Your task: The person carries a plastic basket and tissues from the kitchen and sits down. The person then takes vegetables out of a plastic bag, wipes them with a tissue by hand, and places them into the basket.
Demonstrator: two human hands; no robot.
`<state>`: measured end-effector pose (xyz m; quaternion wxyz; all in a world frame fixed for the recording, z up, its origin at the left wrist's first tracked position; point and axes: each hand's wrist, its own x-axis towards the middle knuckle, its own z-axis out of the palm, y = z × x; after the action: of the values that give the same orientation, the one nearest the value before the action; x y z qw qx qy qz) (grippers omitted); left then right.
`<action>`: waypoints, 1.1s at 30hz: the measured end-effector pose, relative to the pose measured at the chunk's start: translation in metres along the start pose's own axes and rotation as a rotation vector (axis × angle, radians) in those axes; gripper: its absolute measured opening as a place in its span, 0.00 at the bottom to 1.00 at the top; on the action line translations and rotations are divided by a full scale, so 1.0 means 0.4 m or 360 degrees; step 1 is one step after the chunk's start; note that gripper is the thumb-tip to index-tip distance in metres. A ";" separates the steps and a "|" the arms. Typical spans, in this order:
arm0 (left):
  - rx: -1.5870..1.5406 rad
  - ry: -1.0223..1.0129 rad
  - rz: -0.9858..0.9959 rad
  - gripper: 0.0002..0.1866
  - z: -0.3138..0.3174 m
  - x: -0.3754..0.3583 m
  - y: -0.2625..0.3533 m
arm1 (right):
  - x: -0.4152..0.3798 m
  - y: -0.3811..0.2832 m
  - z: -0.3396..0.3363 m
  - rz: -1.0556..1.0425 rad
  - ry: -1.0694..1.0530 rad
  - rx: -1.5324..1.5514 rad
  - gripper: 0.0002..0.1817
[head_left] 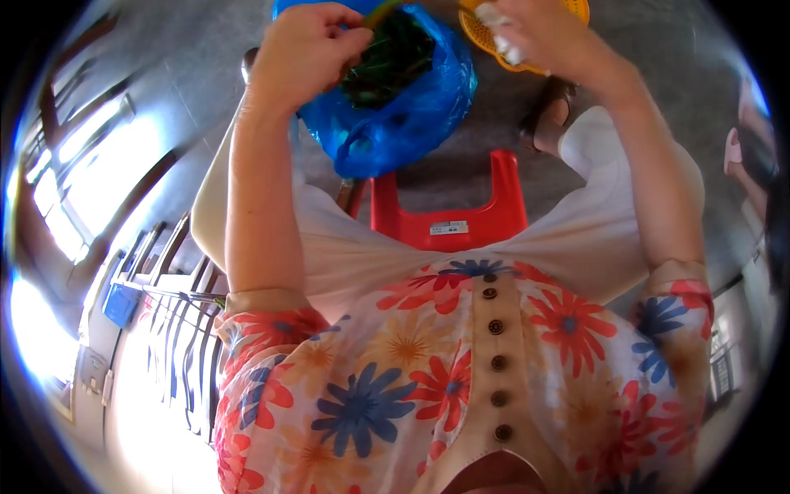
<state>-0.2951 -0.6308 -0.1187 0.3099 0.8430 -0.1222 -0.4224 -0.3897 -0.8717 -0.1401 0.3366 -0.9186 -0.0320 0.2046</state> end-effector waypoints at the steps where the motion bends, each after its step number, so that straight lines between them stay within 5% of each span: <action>1: 0.0047 0.0095 0.0023 0.15 -0.003 0.000 -0.002 | 0.002 0.018 -0.012 0.0013 0.0019 -0.0099 0.18; 2: 0.0082 0.0048 0.0054 0.14 0.002 -0.002 0.001 | 0.005 -0.029 -0.065 0.0516 0.0040 0.0303 0.16; 7: 0.0216 -0.0091 0.0383 0.12 0.088 -0.009 0.014 | 0.021 -0.042 -0.001 -0.0323 0.0038 0.1187 0.10; 9: 0.0157 -0.0168 0.0478 0.12 0.093 -0.002 0.028 | 0.015 -0.083 0.005 -0.0514 -0.0269 0.0661 0.12; 13: 0.0326 -0.0134 0.0713 0.11 0.061 -0.035 0.094 | 0.020 -0.090 0.030 -0.0197 -0.0312 0.0174 0.15; 18: 0.0096 0.0085 0.0114 0.09 -0.002 0.024 0.015 | 0.037 0.014 -0.001 -0.0269 -0.0203 -0.0503 0.15; 21: -0.0458 0.0114 -0.0002 0.10 -0.028 0.021 0.012 | 0.026 0.022 -0.040 0.0267 0.0114 0.0936 0.13; 25: -0.1053 -0.0055 -0.0079 0.12 0.032 0.016 0.057 | 0.056 -0.036 0.022 0.0140 -0.0022 0.1958 0.15; 33: -0.0981 -0.0063 0.0040 0.10 0.085 0.021 0.047 | 0.035 -0.108 0.032 0.0069 -0.0222 0.1269 0.15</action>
<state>-0.3157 -0.6635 -0.1277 0.5538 0.6992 -0.0048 -0.4521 -0.3786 -0.8277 -0.1266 0.6591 -0.7004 0.0465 0.2700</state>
